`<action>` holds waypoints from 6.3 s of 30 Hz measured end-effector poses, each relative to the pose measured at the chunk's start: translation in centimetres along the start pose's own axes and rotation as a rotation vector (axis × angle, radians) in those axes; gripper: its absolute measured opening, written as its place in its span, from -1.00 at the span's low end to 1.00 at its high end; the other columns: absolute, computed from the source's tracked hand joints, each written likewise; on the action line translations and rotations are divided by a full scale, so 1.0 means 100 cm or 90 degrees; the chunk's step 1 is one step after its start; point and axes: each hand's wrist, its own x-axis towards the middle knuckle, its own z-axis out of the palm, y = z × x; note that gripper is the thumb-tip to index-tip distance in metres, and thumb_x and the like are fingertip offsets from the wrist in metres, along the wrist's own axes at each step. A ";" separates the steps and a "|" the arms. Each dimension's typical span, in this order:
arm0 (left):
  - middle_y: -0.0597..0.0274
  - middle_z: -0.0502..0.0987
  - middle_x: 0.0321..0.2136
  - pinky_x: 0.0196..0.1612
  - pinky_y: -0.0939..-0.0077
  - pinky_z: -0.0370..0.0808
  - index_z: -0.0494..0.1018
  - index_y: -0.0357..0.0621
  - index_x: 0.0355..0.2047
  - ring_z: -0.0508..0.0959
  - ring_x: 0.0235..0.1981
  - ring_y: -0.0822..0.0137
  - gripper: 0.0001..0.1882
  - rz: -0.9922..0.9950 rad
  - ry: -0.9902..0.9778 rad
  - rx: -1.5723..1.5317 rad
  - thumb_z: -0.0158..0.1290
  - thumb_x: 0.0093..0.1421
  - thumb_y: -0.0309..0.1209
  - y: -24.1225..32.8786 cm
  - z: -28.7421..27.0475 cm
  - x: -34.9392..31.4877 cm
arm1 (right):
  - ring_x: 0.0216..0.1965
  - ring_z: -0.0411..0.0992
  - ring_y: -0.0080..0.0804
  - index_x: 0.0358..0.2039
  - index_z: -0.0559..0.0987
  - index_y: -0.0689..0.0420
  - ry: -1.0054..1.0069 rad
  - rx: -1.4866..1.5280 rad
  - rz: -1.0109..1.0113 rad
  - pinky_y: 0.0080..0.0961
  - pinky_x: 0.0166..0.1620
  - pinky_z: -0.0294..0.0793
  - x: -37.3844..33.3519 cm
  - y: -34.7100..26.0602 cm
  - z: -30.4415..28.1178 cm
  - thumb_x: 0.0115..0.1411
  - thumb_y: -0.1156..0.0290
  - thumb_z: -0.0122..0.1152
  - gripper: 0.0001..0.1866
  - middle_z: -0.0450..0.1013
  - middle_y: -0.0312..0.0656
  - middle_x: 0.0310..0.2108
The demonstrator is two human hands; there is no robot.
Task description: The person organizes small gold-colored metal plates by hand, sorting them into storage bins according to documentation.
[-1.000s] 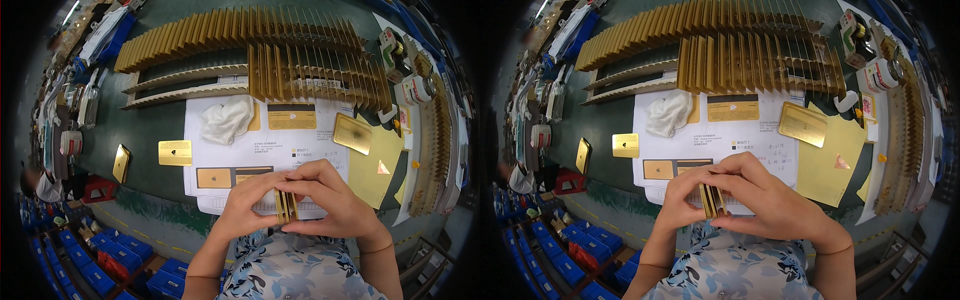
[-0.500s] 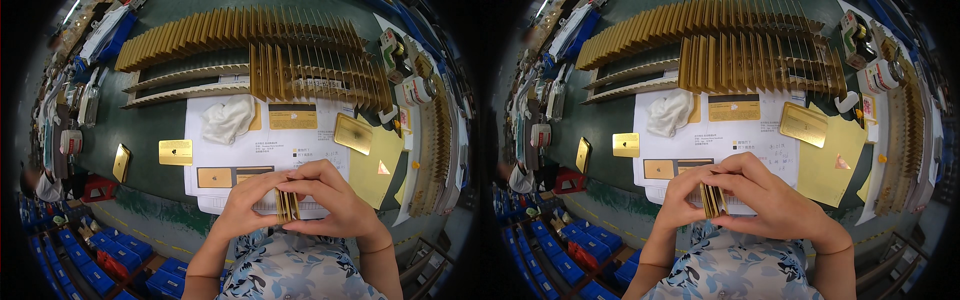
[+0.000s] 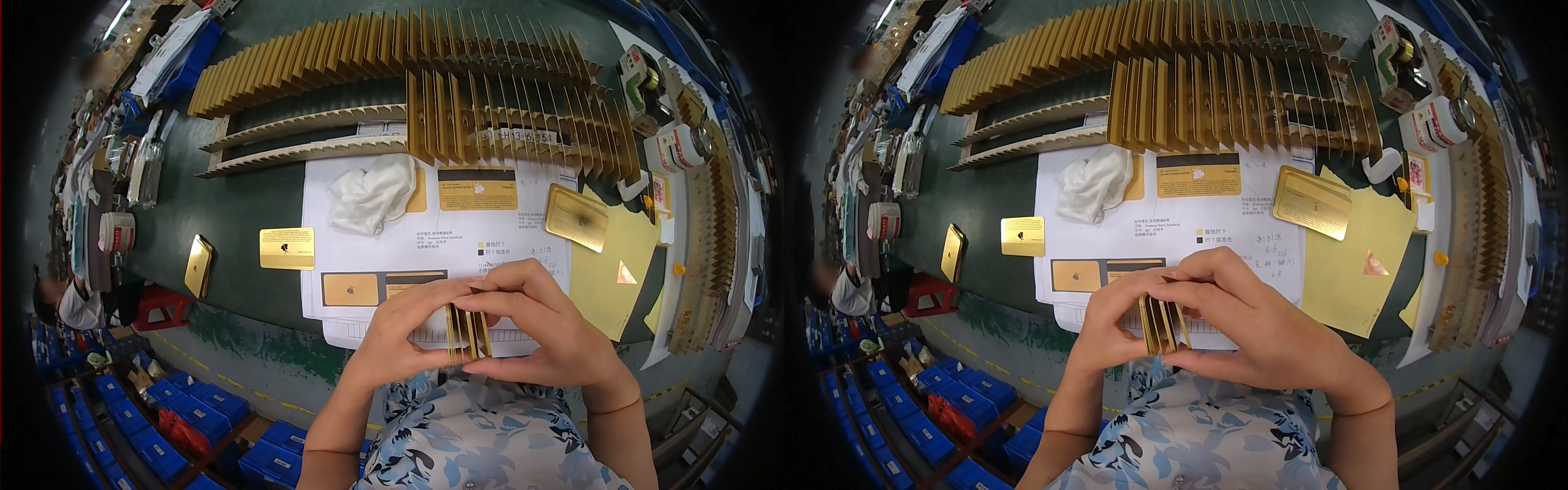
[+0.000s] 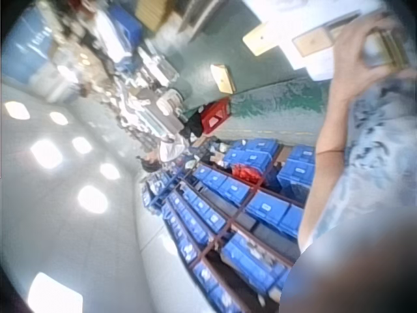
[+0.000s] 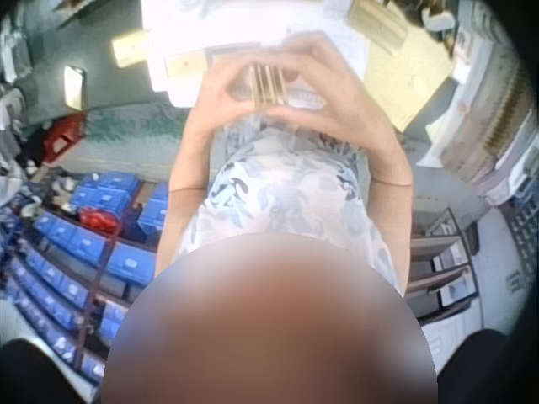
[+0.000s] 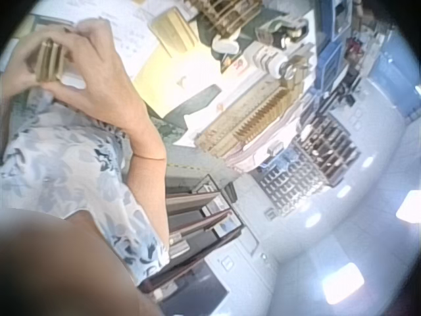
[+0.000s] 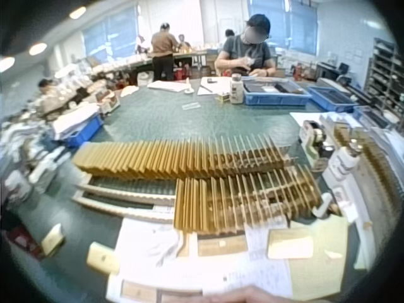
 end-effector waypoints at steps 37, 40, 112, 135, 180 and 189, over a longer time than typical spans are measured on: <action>0.12 0.59 0.06 0.13 0.31 0.51 0.53 -0.13 0.08 0.60 0.07 0.11 -0.31 0.008 0.020 0.021 0.42 -0.15 -0.41 0.001 0.004 0.002 | -0.14 0.53 -0.17 -0.02 0.63 0.24 0.082 -0.274 -0.150 -0.39 -0.14 0.59 -0.021 -0.014 -0.012 0.15 0.58 0.32 -0.65 0.48 -0.12 -0.14; 0.15 0.60 0.06 0.13 0.32 0.51 0.53 -0.12 0.09 0.60 0.07 0.13 -0.30 0.006 0.014 0.020 0.42 -0.16 -0.42 0.001 0.003 0.004 | -0.26 0.59 -0.20 -0.16 0.69 0.22 0.042 -0.211 -0.143 -0.48 -0.29 0.58 -0.026 -0.013 -0.003 0.05 0.62 0.29 -0.71 0.58 -0.13 -0.23; 0.08 0.65 -0.02 0.06 0.42 0.53 0.57 -0.26 -0.01 0.65 -0.01 0.20 -0.41 -0.003 0.038 0.035 0.41 -0.13 -0.45 0.004 0.007 0.007 | -0.34 0.49 -0.36 -0.29 0.62 0.38 -0.011 -0.397 -0.375 -0.49 -0.36 0.53 -0.023 -0.025 -0.004 -0.06 0.54 0.32 -0.72 0.50 -0.07 -0.20; 0.15 0.63 0.00 0.05 0.34 0.55 0.56 -0.07 0.07 0.64 -0.02 0.13 -0.33 0.009 0.046 0.018 0.44 -0.14 -0.36 0.000 0.007 0.005 | -0.16 0.45 -0.28 0.07 0.59 0.20 0.095 -0.266 -0.073 -0.42 -0.08 0.52 -0.021 -0.009 -0.008 0.05 0.65 0.32 -0.50 0.36 -0.14 -0.14; 0.02 0.62 -0.05 0.01 0.24 0.56 0.52 -0.21 -0.01 0.63 -0.05 -0.01 -0.35 0.014 0.049 0.058 0.45 -0.17 -0.34 -0.007 0.005 -0.003 | 0.04 0.37 -0.31 0.23 0.43 0.19 -0.035 0.015 0.000 -0.49 0.01 0.51 0.000 0.000 0.002 0.11 0.49 0.45 -0.34 0.27 -0.11 0.10; 0.10 0.65 -0.14 -0.03 0.34 0.55 0.55 -0.17 -0.11 0.66 -0.11 0.10 -0.39 0.027 0.075 0.088 0.49 -0.19 -0.23 -0.004 0.008 -0.001 | 0.05 0.39 -0.22 0.22 0.44 0.23 0.011 -0.013 0.001 -0.43 0.09 0.50 -0.003 -0.009 0.006 0.12 0.54 0.39 -0.37 0.29 -0.08 0.08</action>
